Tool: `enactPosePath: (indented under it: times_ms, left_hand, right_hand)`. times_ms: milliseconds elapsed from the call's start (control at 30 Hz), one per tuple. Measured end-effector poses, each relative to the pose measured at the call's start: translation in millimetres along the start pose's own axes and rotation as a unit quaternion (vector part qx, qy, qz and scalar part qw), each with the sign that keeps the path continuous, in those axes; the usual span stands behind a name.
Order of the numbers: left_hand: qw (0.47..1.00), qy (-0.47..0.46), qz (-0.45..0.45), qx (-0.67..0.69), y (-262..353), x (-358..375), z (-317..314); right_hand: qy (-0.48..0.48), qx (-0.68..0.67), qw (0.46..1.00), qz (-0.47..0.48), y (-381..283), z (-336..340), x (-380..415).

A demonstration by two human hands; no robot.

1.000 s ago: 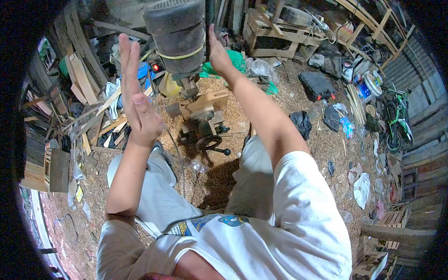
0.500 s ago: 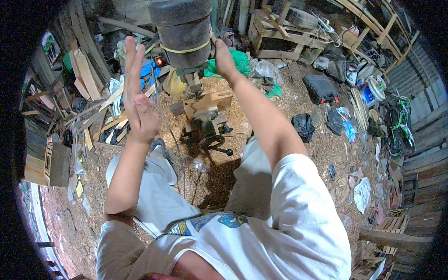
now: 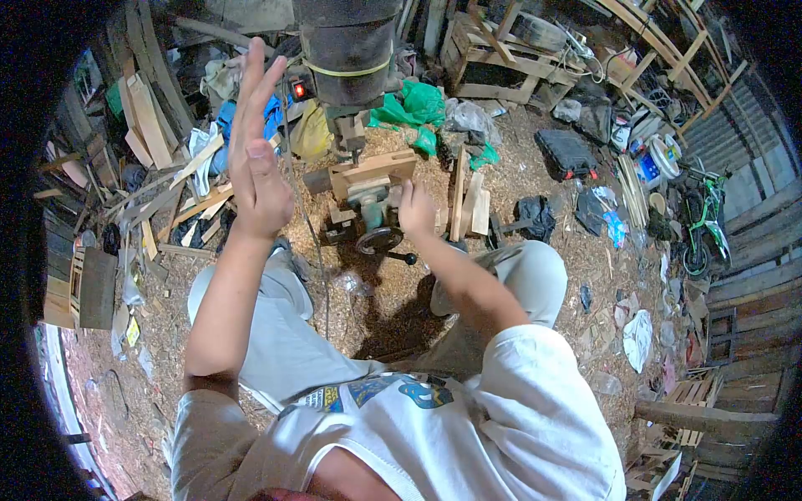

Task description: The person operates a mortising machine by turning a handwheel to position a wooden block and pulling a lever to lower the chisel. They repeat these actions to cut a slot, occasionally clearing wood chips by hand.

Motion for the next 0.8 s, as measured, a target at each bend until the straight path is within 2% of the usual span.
enactPosePath:
  times_ms: [133, 233, 300, 333, 367, 433, 467, 533, 567, 633, 667, 700, 767, 800]
  left_hand:
    - [1.0, -0.001, -0.023, 0.009, -3, 0, -2]
    - [0.999, -0.008, -0.028, 0.031, -4, 2, -3]
    - [0.999, -0.019, -0.023, 0.042, -5, 4, -3]
    - [0.999, -0.03, -0.011, 0.039, -6, 6, -3]
    - [0.998, -0.04, 0.001, 0.038, -7, 7, -3]
    - [0.998, -0.055, 0.014, 0.037, -11, 11, -2]
    - [0.997, -0.068, 0.027, 0.035, -13, 12, -2]
    - [0.996, -0.066, 0.036, 0.039, -14, 14, -2]
    - [0.996, -0.065, 0.046, 0.042, -15, 15, -3]
    - [0.996, -0.066, 0.05, 0.046, -15, 15, -2]
    - [0.995, -0.068, 0.053, 0.047, -15, 15, -2]
    - [0.995, -0.069, 0.053, 0.047, -15, 15, -2]
    - [0.995, -0.066, 0.054, 0.042, -16, 15, -2]
    - [0.996, -0.066, 0.054, 0.04, -16, 15, -2]
  right_hand:
    - [0.03, 0.018, 0.999, -0.024, 43, -21, 68]
    - [0.001, 0.043, 0.997, -0.065, 65, -39, 88]
    - [-0.063, -0.048, 0.98, -0.183, 79, -49, 93]
    - [-0.046, -0.012, 0.992, -0.121, 78, -48, 93]
    - [-0.047, -0.013, 0.991, -0.121, 80, -49, 90]
    - [-0.221, -0.019, 0.944, -0.245, 110, -76, 83]
    - [-0.221, -0.019, 0.944, -0.246, 114, -79, 80]
    - [-0.332, -0.012, 0.891, -0.309, 97, -80, 85]
    - [-0.331, -0.012, 0.891, -0.309, 86, -73, 87]
    - [-0.279, -0.21, 0.844, -0.408, 62, -56, 100]
    - [-0.32, -0.264, 0.788, -0.455, 64, -58, 101]
    - [-0.321, -0.265, 0.788, -0.455, 73, -59, 100]
    - [-0.362, -0.332, 0.742, -0.457, 87, -66, 100]
    - [-0.353, -0.362, 0.687, -0.522, 86, -65, 103]
Point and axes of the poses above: each hand's wrist, its own x-axis away from the middle knuckle, its own z-axis out of the back of the hand, y = z × x, the point moved 4 cm from there along -x, towards the middle knuckle, and after that the axes turned 3 degrees about x, right-handed, at the moved point
